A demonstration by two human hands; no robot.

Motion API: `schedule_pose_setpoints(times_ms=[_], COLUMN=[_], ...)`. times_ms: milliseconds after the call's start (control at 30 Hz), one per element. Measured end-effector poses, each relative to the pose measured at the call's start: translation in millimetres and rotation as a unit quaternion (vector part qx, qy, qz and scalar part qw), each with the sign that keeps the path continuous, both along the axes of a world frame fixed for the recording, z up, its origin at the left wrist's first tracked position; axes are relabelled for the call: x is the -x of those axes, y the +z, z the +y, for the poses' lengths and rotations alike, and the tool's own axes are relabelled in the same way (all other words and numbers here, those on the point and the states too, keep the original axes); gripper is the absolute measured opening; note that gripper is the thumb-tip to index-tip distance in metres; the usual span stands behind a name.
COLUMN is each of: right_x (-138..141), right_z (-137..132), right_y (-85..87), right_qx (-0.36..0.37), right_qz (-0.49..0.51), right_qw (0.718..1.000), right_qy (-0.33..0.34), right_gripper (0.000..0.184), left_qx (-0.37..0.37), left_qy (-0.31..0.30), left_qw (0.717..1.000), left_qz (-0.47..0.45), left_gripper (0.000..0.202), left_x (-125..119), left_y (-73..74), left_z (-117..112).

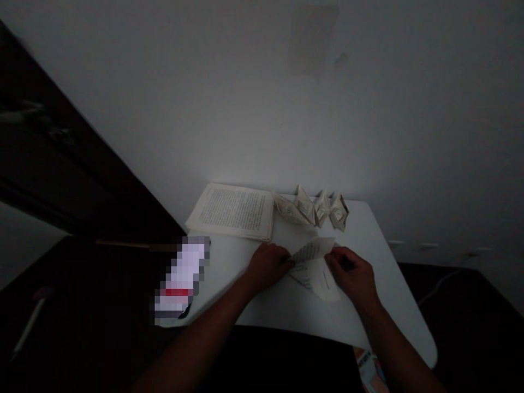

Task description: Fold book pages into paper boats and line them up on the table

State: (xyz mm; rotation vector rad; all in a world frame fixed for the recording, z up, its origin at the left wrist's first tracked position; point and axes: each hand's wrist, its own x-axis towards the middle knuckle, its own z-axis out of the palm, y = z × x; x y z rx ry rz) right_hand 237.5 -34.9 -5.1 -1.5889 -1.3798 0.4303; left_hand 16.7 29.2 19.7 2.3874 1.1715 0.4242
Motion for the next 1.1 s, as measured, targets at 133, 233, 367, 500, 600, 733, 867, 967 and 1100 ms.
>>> schedule_pose_setpoints(times_ms=[133, 233, 367, 500, 600, 733, 867, 967, 1100], right_x=[-0.9, -1.5, -1.8, -1.2, 1.1, 3.6, 0.7, -1.7, 3.9], right_z=[0.0, -0.4, -1.1, -1.1, -0.7, -1.5, -3.7, -1.7, 12.9], right_y=[1.2, -0.3, -3.9, -4.8, -2.9, 3.2, 19.1, 37.1, 54.7], right_qx=[-0.007, 0.004, 0.014, 0.011, 0.015, 0.014, -0.041, -0.074, 0.005], right_qz=[-0.003, -0.008, 0.017, 0.019, 0.035, 0.058, -0.004, -0.140, -0.179], right_qw=[1.000, 1.000, 1.000, 1.000, 0.999, 0.998, 0.999, 0.987, 0.975], right_qy=[0.007, 0.004, -0.007, 0.000, 0.023, 0.029, -0.035, -0.013, 0.133], right_gripper=[0.023, 0.024, 0.029, 0.032, 0.037, 0.049, 0.049, 0.036, 0.034], left_qx=[0.069, 0.125, 0.167, 0.192, 0.198, 0.198, 0.209, 0.215, 0.220], left_qy=[0.011, 0.032, 0.068, 0.093, 0.109, 0.107, 0.074, 0.040, -0.035], left_qw=[0.996, 0.983, 0.956, 0.927, 0.912, 0.907, 0.919, 0.934, 0.946], left_qz=[-0.061, -0.131, -0.232, -0.308, -0.342, -0.356, -0.326, -0.282, -0.236], left_gripper=[0.017, 0.017, 0.029, 0.032, 0.032, 0.032, 0.034, 0.037, 0.035], left_x=[2.2, 4.8, 8.0, 8.6, 8.5, 8.7, 9.3, 8.8, 2.6], left_y=[2.5, -0.6, -6.0, -7.8, -7.2, -4.9, 0.8, 7.4, 15.0], left_z=[0.6, 2.1, 3.6, 4.2, 4.3, 5.1, 7.5, 10.9, 19.5])
